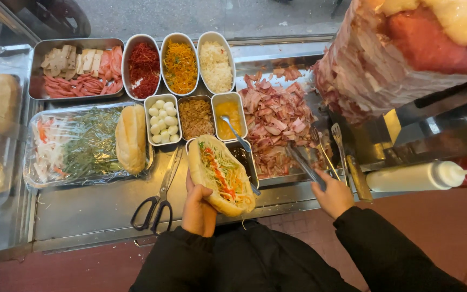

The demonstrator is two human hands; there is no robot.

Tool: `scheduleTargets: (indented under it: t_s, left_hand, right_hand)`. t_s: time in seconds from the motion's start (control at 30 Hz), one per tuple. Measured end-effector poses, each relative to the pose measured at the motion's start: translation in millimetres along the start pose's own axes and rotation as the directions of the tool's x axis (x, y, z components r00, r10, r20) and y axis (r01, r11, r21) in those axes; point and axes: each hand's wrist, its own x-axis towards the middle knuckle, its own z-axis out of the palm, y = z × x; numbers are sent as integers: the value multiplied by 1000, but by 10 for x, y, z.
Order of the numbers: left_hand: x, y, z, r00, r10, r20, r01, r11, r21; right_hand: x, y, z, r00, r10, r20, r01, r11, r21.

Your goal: Assembling a sandwich with meat, vegetables, and sauces, then pressing it in a sandwich press.

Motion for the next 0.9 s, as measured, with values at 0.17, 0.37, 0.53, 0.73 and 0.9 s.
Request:
scheduleTargets:
  t_s: [0.17, 0.37, 0.53, 0.73, 0.9]
  left_hand:
    - [-25, 2, 26, 1000, 19, 3, -19, 1000, -13]
    - [-75, 8, -44, 1000, 17, -20, -18, 999, -44]
    - [-35, -35, -159, 1000, 19, -24, -21, 998, -51]
    - [-84, -18, -148, 1000, 5, -29, -6, 999, -45]
    - [-85, -17, -167, 999, 16, -47, -19, 998, -53]
  right_hand:
    - [-136, -279, -214, 990, -111, 86, 111, 994, 4]
    - [114, -20, -1126, 979, 27, 202, -15, 998, -64]
    - [343, -142, -1235, 929, -1, 371, 6, 1000, -14]
    - [602, -195, -576, 814, -110, 571, -129, 923, 361]
    - [322, -376, -21, 854, -118, 507, -289, 703, 650]
